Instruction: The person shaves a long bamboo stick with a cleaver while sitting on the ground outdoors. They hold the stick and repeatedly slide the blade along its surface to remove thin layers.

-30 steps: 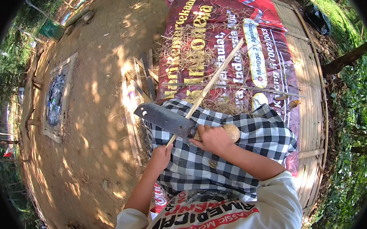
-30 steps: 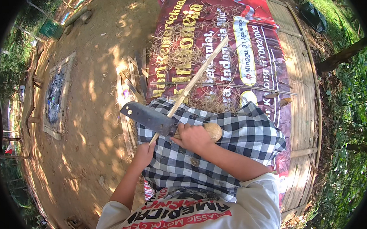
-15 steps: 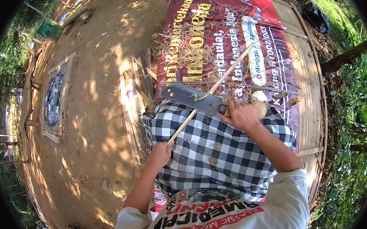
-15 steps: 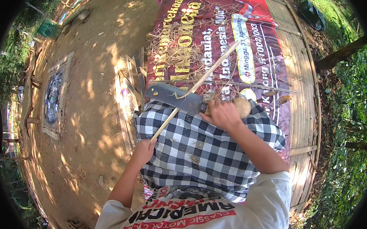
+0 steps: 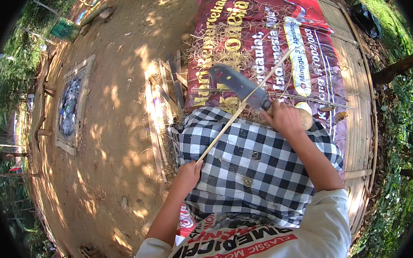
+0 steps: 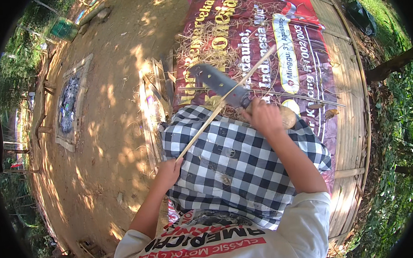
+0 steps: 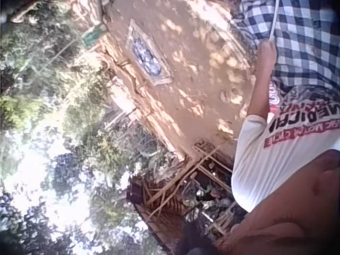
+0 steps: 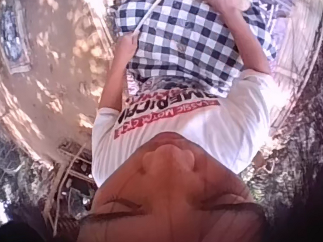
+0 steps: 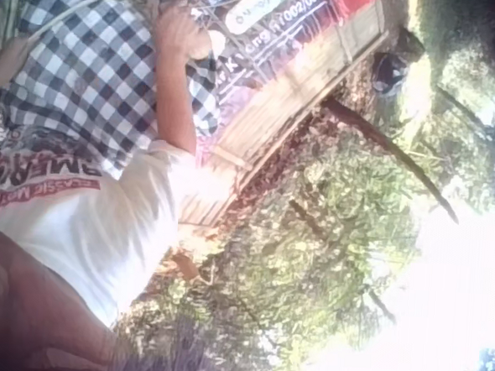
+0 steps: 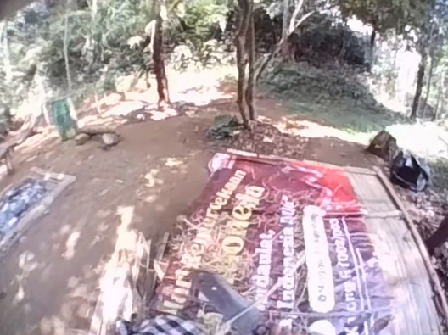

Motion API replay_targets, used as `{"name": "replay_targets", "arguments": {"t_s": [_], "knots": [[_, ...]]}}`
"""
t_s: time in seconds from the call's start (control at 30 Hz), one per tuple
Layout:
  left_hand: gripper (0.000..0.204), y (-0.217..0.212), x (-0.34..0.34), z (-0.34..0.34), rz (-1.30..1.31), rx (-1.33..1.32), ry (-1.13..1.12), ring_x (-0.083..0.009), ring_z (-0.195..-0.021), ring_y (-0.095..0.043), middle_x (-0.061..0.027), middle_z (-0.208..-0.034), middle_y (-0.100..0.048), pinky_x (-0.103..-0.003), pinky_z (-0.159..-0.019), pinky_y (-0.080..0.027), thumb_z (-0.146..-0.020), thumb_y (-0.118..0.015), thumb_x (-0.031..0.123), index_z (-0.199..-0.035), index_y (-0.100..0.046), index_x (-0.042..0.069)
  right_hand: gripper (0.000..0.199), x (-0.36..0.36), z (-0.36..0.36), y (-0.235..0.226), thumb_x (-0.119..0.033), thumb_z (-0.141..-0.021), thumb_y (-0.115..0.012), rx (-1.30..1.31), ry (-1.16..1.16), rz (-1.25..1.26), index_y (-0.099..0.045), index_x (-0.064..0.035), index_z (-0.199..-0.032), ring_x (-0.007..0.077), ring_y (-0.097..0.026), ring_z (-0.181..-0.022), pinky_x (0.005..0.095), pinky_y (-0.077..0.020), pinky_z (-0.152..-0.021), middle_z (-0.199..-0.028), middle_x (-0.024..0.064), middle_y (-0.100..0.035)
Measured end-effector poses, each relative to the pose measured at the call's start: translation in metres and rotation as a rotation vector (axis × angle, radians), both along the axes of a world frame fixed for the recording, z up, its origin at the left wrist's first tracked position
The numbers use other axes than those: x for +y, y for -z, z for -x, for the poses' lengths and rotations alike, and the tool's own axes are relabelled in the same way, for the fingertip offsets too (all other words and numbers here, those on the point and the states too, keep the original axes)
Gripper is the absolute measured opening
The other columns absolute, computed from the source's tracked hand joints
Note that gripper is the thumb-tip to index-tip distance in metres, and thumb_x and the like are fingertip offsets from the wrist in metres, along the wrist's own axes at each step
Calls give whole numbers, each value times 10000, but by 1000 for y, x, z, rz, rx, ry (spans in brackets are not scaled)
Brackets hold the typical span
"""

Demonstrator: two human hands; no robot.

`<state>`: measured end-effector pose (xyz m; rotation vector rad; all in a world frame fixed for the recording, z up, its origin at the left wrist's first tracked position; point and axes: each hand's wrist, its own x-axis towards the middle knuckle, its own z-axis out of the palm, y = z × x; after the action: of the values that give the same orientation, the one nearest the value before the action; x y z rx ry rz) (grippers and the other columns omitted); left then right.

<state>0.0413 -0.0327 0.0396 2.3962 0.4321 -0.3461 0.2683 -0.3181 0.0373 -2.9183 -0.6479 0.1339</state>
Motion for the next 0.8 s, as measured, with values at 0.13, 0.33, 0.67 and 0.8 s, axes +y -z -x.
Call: {"name": "replay_targets", "arguments": {"t_s": [0.13, 0.33, 0.67, 0.8], "knots": [[469, 3, 4, -17, -50, 18, 81, -475, -684, -584, -290, -683, -586, -512, -635, -466, -966, -512, 323, -722, -624, -62, 536, -16, 14, 0, -519, -881, -575, -70, 41, 15, -544, 16, -896, 334, -670, -623, 417, -539, -541, -728, 179, -650], [484, 6, 6, -9, -83, 45, 80, -479, -681, -579, -297, -683, -582, -518, -641, -461, -969, -505, 324, -715, -608, -75, 554, 1, 12, -3, -506, -863, -610, 47, 94, -129, -559, 43, -911, 364, -664, -658, 439, -536, -579, -683, 214, -644], [512, 6, 7, -9, -19, 52, 40, -490, -689, -574, -307, -681, -570, -510, -618, -450, -974, -489, 344, -725, -603, -88, 559, 4, 18, -20, -519, -831, -644, 233, 100, -436, -610, 39, -821, 405, -654, -685, 468, -532, -648, -684, 229, -638], [484, 15, 7, -5, -18, -9, 26, -492, -688, -572, -310, -681, -562, -505, -597, -442, -969, -505, 327, -736, -602, -85, 579, 8, 17, -26, -523, -830, -641, 321, 118, -577, -623, 54, -867, 409, -653, -691, 470, -531, -660, -698, 238, -641]]}}
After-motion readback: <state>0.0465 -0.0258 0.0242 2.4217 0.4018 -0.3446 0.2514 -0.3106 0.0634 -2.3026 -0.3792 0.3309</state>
